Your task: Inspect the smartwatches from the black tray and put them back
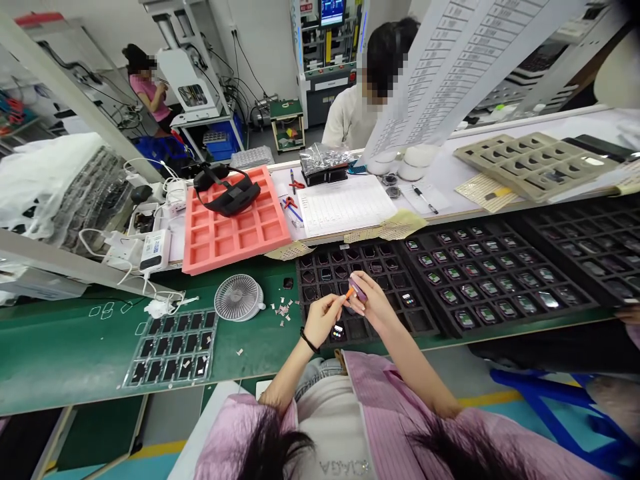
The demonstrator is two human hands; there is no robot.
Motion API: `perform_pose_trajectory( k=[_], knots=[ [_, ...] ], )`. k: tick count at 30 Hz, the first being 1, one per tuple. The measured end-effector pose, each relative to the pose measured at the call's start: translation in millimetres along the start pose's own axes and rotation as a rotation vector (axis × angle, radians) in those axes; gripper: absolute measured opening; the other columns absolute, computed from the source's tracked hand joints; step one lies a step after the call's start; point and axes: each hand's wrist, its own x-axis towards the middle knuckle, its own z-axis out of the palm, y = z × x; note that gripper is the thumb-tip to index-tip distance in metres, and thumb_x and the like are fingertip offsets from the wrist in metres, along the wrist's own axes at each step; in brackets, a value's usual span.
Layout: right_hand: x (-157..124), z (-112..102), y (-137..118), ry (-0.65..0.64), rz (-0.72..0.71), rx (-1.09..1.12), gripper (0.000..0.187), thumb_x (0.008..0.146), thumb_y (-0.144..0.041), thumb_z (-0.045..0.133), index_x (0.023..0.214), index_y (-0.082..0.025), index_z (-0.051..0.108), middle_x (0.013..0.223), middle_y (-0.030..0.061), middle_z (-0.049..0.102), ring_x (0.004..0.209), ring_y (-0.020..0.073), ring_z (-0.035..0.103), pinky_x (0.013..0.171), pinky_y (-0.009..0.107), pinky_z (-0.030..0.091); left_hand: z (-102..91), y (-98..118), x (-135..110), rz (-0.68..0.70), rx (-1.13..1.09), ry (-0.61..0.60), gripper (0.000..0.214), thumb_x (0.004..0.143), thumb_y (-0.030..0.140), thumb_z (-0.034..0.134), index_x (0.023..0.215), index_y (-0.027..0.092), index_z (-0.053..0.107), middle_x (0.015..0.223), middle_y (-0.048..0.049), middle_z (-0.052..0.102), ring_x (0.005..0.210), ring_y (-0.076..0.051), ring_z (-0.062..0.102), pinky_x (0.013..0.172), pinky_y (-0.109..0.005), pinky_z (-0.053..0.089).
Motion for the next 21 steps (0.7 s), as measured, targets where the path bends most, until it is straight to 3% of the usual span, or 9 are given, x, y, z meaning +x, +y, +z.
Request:
perform_pose_trajectory(
  k=[4, 9, 13, 18, 21],
  knots=[
    [-2.4, 5.6, 1.4, -0.014, 0.001, 0.029, 0.029, 0.073, -0.04, 0.075, 0.077, -0.021, 0.052, 0.045, -0.0108, 0.047, 0.028, 0.0028, 0.035, 0.029, 0.014, 0.024, -2.6, 4.6, -1.1, 0.036, 0.039, 0.014, 0.048, 0.081, 0.059, 0.054, 0.074, 0.013, 0.066, 0.048, 0.0066, 0.041, 0.042, -0.004, 0.032, 0.042, -0.019, 0.023],
    [-1.3, 10.2, 7.8, -0.174, 0.137, 0.295, 0.03, 0.074, -0.038, 0.074, 0.071, -0.02, 0.051, 0.043, -0.0124, 0.043, 0.026, -0.0005, 0.018, 0.028, 0.013, 0.021, -2.5, 6.5, -1.2, -0.011, -0.067, -0.021, 0.051, 0.075, 0.064, 0.058, 0.071, 0.014, 0.062, 0.045, 0.007, 0.042, 0.039, -0.004, 0.029, 0.039, -0.019, 0.02],
    [5.9, 4.6, 13.8, -0.173, 0.192, 0.378, 0.031, 0.073, -0.031, 0.075, 0.065, -0.02, 0.047, 0.04, -0.0117, 0.039, 0.029, 0.001, 0.019, 0.03, 0.012, 0.024, -1.6, 3.4, -1.2, -0.052, -0.143, -0.011, 0.053, 0.072, 0.067, 0.06, 0.071, 0.014, 0.06, 0.046, 0.0073, 0.043, 0.036, -0.002, 0.025, 0.037, -0.019, 0.016],
    [5.9, -3.3, 25.8, -0.128, 0.14, 0.265, 0.03, 0.075, -0.038, 0.072, 0.068, -0.02, 0.049, 0.041, -0.0115, 0.038, 0.029, 0.0018, 0.018, 0.029, 0.014, 0.019, -0.5, -5.6, 3.3, -0.099, -0.153, 0.047, 0.054, 0.073, 0.069, 0.056, 0.068, 0.015, 0.056, 0.046, 0.0087, 0.037, 0.036, -0.003, 0.025, 0.037, -0.019, 0.017],
    [3.1, -6.7, 42.4, -0.055, 0.027, 0.06, 0.028, 0.077, -0.043, 0.069, 0.08, -0.021, 0.052, 0.048, -0.0106, 0.043, 0.032, 0.0024, 0.023, 0.033, 0.015, 0.02, 4.1, -17.5, 10.5, -0.023, -0.107, 0.131, 0.052, 0.072, 0.066, 0.059, 0.064, 0.016, 0.051, 0.051, 0.0079, 0.037, 0.043, -0.003, 0.03, 0.041, -0.017, 0.024]
  ],
)
